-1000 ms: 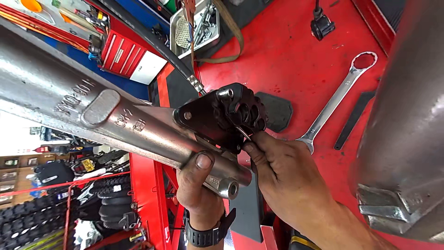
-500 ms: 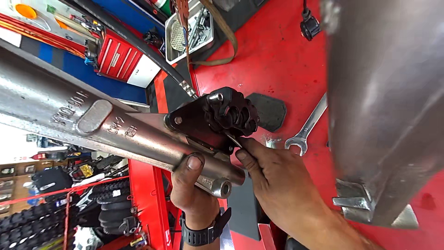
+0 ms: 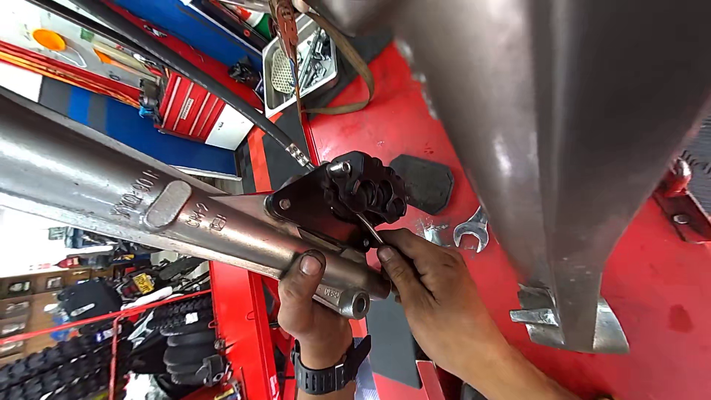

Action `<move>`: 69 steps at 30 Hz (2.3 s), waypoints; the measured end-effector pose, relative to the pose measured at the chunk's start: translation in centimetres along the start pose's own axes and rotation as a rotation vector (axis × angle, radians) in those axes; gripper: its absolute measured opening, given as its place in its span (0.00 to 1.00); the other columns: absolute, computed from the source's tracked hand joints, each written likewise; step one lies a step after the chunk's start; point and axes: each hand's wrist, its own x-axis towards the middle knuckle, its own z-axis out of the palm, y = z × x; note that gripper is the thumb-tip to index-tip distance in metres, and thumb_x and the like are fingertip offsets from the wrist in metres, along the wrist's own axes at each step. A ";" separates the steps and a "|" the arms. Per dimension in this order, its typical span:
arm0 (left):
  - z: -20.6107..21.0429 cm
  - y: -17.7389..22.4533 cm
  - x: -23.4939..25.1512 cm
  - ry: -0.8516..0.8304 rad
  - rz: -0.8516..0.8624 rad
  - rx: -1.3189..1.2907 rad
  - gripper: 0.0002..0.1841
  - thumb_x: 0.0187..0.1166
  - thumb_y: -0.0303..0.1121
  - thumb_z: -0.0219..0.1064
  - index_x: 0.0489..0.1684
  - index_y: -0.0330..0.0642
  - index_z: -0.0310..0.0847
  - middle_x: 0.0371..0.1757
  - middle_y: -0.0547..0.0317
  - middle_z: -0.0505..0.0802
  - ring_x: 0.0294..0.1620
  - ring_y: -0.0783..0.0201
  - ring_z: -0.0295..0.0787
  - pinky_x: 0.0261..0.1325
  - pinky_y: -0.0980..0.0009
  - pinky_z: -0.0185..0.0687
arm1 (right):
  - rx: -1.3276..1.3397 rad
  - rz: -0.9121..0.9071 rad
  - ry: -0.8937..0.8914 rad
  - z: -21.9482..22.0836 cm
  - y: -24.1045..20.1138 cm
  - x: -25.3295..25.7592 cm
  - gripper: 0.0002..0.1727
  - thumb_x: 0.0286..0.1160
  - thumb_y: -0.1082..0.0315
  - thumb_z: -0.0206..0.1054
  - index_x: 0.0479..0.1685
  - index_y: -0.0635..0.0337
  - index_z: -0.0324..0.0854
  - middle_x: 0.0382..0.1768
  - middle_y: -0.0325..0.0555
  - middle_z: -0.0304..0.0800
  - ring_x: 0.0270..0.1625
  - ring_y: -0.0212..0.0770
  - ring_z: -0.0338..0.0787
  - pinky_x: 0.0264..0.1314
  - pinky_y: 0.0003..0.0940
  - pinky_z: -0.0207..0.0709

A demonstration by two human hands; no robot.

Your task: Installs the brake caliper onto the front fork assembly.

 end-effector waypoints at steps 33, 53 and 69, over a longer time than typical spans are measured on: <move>1.8 3.5 1.0 0.207 -0.180 0.606 0.17 0.65 0.32 0.80 0.50 0.41 0.85 0.36 0.55 0.94 0.35 0.61 0.95 0.37 0.63 0.95 | -0.276 -0.038 -0.074 0.3 0.0 1.4 0.17 0.92 0.51 0.50 0.35 0.43 0.79 0.16 0.26 0.76 0.19 0.24 0.79 0.19 0.24 0.73; 1.7 3.5 1.0 0.182 -0.076 0.810 0.15 0.66 0.35 0.80 0.47 0.43 0.85 0.33 0.61 0.95 0.34 0.64 0.95 0.35 0.64 0.96 | -0.111 0.162 -0.035 1.1 -1.6 1.6 0.19 0.93 0.51 0.50 0.35 0.45 0.81 0.17 0.31 0.76 0.20 0.27 0.79 0.20 0.26 0.73; 1.9 3.0 0.9 0.216 -0.059 0.797 0.16 0.66 0.35 0.81 0.48 0.43 0.84 0.33 0.62 0.94 0.33 0.65 0.95 0.35 0.65 0.96 | 0.253 0.009 -0.006 2.2 4.7 2.0 0.18 0.91 0.59 0.54 0.31 0.54 0.80 0.18 0.37 0.74 0.16 0.31 0.71 0.16 0.23 0.64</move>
